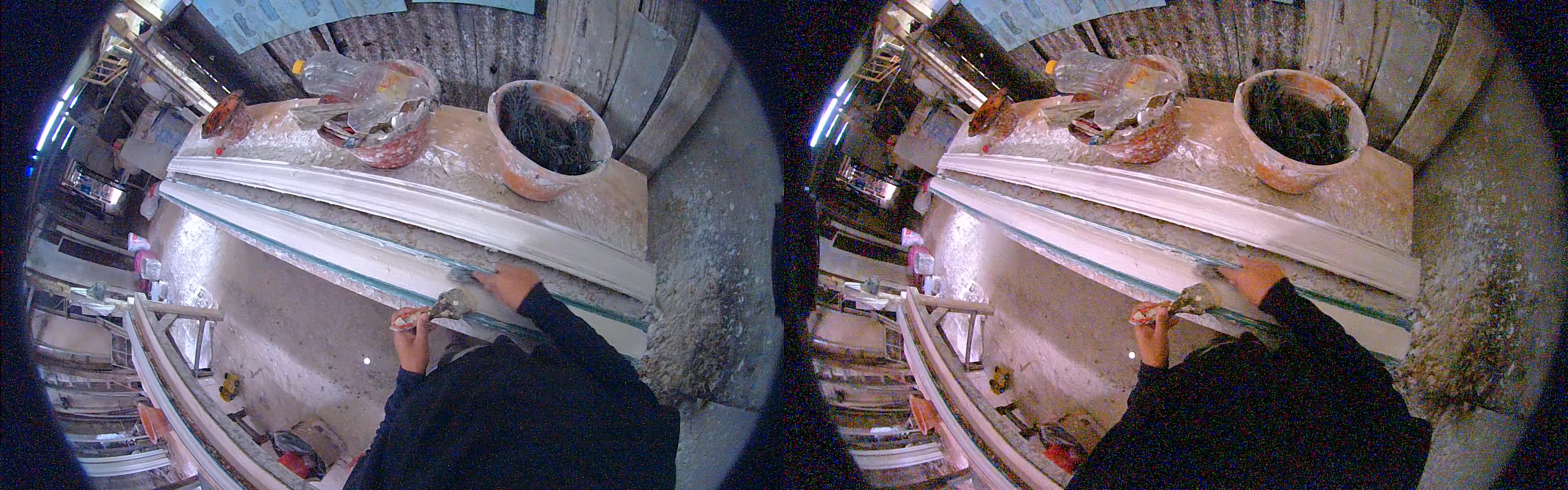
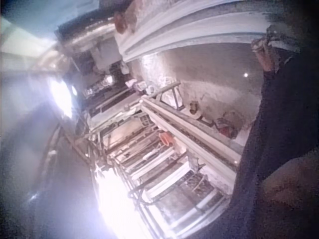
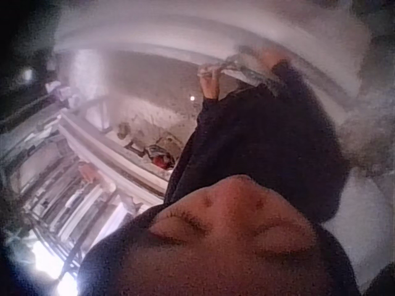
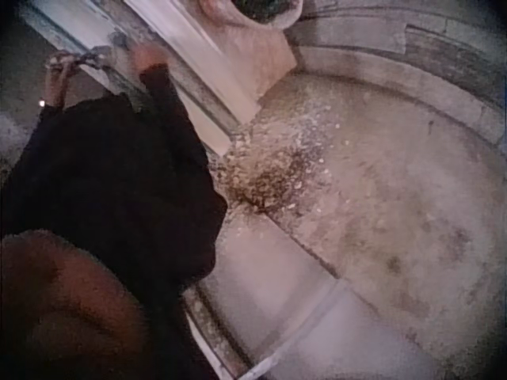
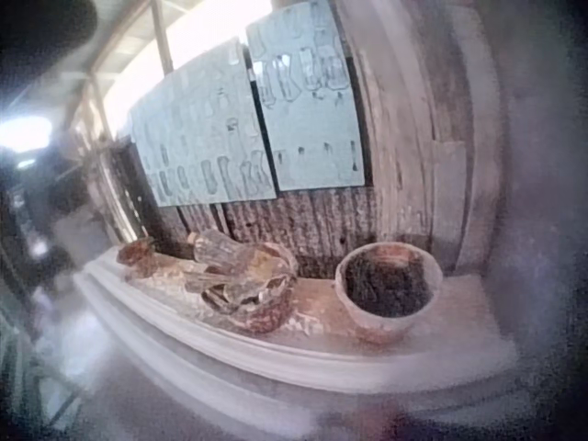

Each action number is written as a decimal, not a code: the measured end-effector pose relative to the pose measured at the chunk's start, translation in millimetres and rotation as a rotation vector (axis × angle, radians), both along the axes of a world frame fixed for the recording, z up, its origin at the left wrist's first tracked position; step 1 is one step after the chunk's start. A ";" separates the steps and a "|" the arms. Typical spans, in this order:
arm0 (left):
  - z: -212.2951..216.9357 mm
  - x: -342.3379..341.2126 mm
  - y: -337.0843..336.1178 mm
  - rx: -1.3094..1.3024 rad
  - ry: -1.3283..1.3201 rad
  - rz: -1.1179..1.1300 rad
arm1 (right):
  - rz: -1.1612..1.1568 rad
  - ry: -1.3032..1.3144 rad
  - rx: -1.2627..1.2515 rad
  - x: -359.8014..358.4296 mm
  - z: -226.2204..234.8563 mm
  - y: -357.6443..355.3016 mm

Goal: The person applies a white paste-like substance along the edge of a long white profile using a small brush. They repeatedly dip the brush into a container and spread the material along the profile's groove.

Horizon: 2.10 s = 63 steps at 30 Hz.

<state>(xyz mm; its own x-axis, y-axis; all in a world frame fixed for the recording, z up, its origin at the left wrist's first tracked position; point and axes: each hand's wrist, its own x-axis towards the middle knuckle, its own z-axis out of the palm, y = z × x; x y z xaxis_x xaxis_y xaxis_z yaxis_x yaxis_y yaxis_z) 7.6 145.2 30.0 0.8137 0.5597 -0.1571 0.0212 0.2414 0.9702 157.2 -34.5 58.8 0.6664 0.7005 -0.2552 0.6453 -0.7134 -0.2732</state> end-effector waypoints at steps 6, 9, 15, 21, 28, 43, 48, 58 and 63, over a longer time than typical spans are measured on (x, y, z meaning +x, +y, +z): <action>3.8 2.6 -0.3 0.046 0.009 -0.029 | 0.024 0.028 0.085 9.0 -11.0 21.0; -1.6 -2.6 0.5 0.013 -0.001 0.031 | 0.051 0.147 -0.033 13.8 10.2 0.8; -4.2 2.0 -2.5 0.020 -0.022 0.021 | -0.012 0.031 0.016 5.6 -12.5 23.6; 0.9 2.5 0.8 0.016 0.005 -0.002 | 0.004 0.053 0.093 3.9 -11.8 20.3; -5.1 2.1 0.5 0.014 -0.014 0.016 | -0.003 0.099 0.012 -0.3 -1.0 -3.7; 13.0 21.7 -25.5 -0.024 -0.005 -0.163 | -0.128 0.217 0.070 -3.4 -15.8 -67.7; 7.2 20.3 -33.0 0.128 -0.008 -0.205 | -0.124 0.153 0.041 -8.3 -10.6 -4.8; 11.0 9.2 -35.0 0.083 -0.040 -0.137 | -0.074 0.165 0.172 17.0 -28.6 31.6; 6.3 1.5 -35.1 0.030 -0.040 -0.094 | -0.127 0.174 0.102 -2.2 -9.9 -32.2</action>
